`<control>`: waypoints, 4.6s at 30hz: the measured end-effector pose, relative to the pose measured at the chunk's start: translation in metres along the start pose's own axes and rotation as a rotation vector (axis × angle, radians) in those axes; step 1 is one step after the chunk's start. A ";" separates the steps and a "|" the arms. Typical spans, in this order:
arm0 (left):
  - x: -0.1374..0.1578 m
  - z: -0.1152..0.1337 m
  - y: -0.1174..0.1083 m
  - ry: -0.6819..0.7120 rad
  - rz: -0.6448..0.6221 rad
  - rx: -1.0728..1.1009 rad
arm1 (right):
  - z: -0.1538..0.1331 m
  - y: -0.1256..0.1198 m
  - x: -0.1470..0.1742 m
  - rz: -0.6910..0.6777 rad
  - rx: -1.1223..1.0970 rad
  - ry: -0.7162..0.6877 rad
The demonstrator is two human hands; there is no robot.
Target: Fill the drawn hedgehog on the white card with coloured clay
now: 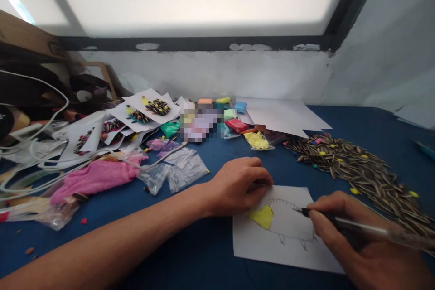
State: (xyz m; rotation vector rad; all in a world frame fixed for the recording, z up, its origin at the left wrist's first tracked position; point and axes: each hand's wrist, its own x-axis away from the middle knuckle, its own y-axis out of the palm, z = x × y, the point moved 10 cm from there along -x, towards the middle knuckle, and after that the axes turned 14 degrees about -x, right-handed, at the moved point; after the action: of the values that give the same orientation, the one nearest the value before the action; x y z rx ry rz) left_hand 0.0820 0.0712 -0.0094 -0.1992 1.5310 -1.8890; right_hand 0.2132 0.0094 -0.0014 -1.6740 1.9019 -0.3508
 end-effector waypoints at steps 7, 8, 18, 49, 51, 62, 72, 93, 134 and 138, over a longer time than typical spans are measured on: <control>0.001 -0.001 0.000 0.011 0.039 0.002 | -0.008 0.022 0.001 -0.150 -0.028 -0.052; 0.001 -0.001 -0.001 0.013 0.042 0.003 | -0.009 0.025 0.000 -0.175 -0.018 -0.065; 0.000 0.000 -0.002 0.017 0.054 0.000 | -0.006 0.030 -0.004 -0.206 0.038 -0.057; 0.000 0.000 -0.002 0.020 0.059 -0.004 | -0.010 0.030 -0.004 -0.215 0.039 -0.115; 0.000 0.000 -0.002 0.015 0.057 -0.007 | -0.007 0.033 -0.003 -0.250 0.048 -0.095; 0.000 0.000 -0.002 0.022 0.062 -0.005 | -0.006 0.034 -0.002 -0.259 0.042 -0.089; 0.001 0.000 -0.001 0.022 0.047 -0.019 | -0.005 0.022 -0.004 -0.149 0.010 -0.064; 0.000 0.000 -0.001 0.012 0.036 -0.015 | -0.009 0.022 -0.008 -0.144 0.056 -0.070; 0.001 0.000 -0.002 0.021 0.051 0.008 | -0.005 0.020 -0.006 -0.149 0.050 -0.083; 0.001 0.000 -0.002 0.026 0.058 0.011 | -0.008 0.018 -0.006 -0.129 0.048 -0.103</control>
State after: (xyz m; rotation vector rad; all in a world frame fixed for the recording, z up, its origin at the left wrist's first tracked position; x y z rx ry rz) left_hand 0.0807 0.0704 -0.0082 -0.1248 1.5269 -1.8613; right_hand 0.1945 0.0171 -0.0034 -1.7529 1.7035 -0.3515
